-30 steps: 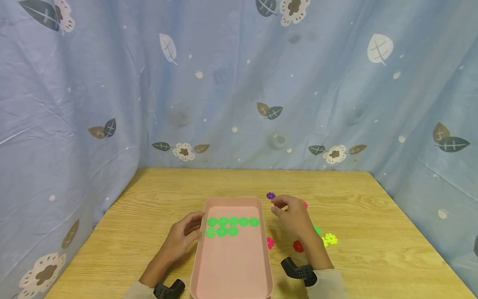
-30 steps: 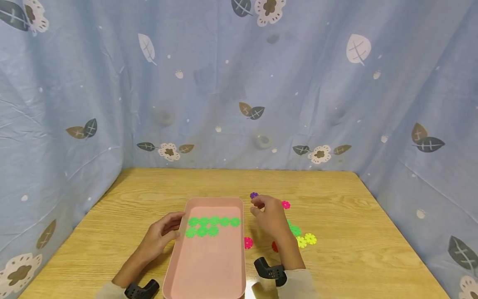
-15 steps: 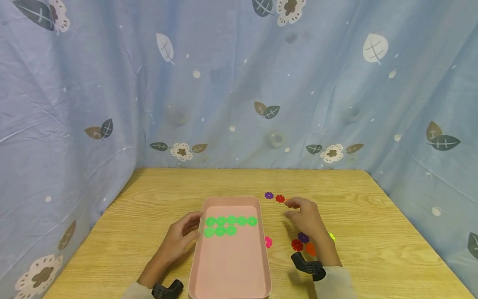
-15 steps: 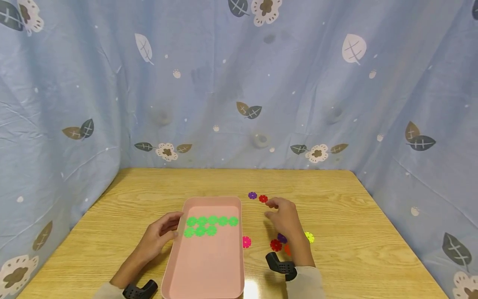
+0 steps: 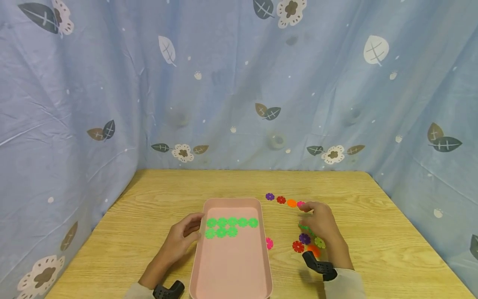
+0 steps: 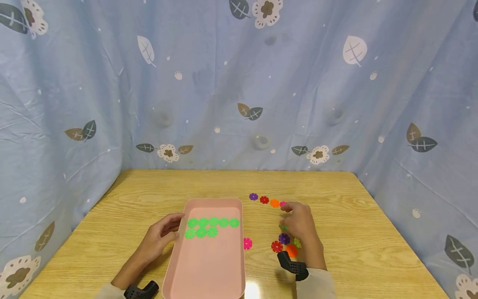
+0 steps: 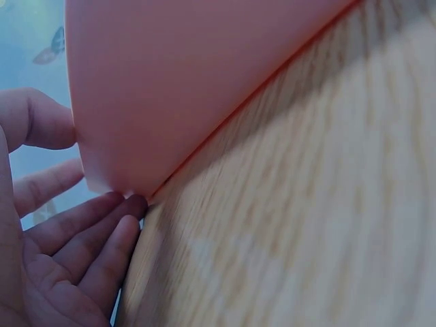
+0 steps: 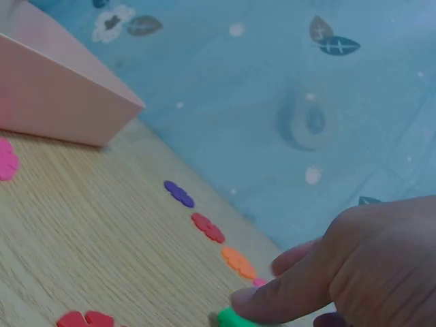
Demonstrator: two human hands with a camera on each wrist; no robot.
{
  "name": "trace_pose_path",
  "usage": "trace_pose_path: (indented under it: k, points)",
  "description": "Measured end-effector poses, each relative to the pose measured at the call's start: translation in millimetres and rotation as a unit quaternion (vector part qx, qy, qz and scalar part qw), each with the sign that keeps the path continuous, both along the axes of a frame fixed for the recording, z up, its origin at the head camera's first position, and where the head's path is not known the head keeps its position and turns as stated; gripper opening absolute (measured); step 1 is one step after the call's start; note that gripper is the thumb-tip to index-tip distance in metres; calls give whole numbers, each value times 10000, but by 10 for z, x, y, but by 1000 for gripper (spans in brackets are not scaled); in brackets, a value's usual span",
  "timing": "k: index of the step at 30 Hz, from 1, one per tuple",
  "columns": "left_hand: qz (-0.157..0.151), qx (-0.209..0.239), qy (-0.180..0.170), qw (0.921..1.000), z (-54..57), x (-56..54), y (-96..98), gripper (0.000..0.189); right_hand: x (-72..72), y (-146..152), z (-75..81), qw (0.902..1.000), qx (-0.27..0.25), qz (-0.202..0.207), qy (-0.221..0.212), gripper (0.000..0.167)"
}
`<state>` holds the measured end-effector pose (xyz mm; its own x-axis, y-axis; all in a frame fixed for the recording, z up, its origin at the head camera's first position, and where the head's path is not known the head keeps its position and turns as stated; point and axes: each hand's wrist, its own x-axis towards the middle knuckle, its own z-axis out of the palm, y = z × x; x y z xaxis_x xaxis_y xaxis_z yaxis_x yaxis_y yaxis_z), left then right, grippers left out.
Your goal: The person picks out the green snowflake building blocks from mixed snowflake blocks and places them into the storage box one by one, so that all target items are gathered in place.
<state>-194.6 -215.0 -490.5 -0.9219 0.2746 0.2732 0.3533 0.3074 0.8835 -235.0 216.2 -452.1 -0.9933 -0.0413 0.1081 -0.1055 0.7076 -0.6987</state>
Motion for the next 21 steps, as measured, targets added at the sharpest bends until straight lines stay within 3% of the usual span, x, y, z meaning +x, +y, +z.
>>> trace_pose_path:
  k: [7,9,15,21]
  points:
    - [-73,47,63,9999,8,-2,4,51,15,37,-7,9988,279,8,-395,37]
    - [-81,53,79,9999,10,-4,4,51,7,30,-7,9980,487,-38,-401,33]
    - [-90,39,86,9999,6,-6,1,51,-6,14,-22,9977,441,-155,-482,19]
    - [-90,36,56,9999,4,-4,0,52,-9,-4,-40,9983,407,-163,-390,18]
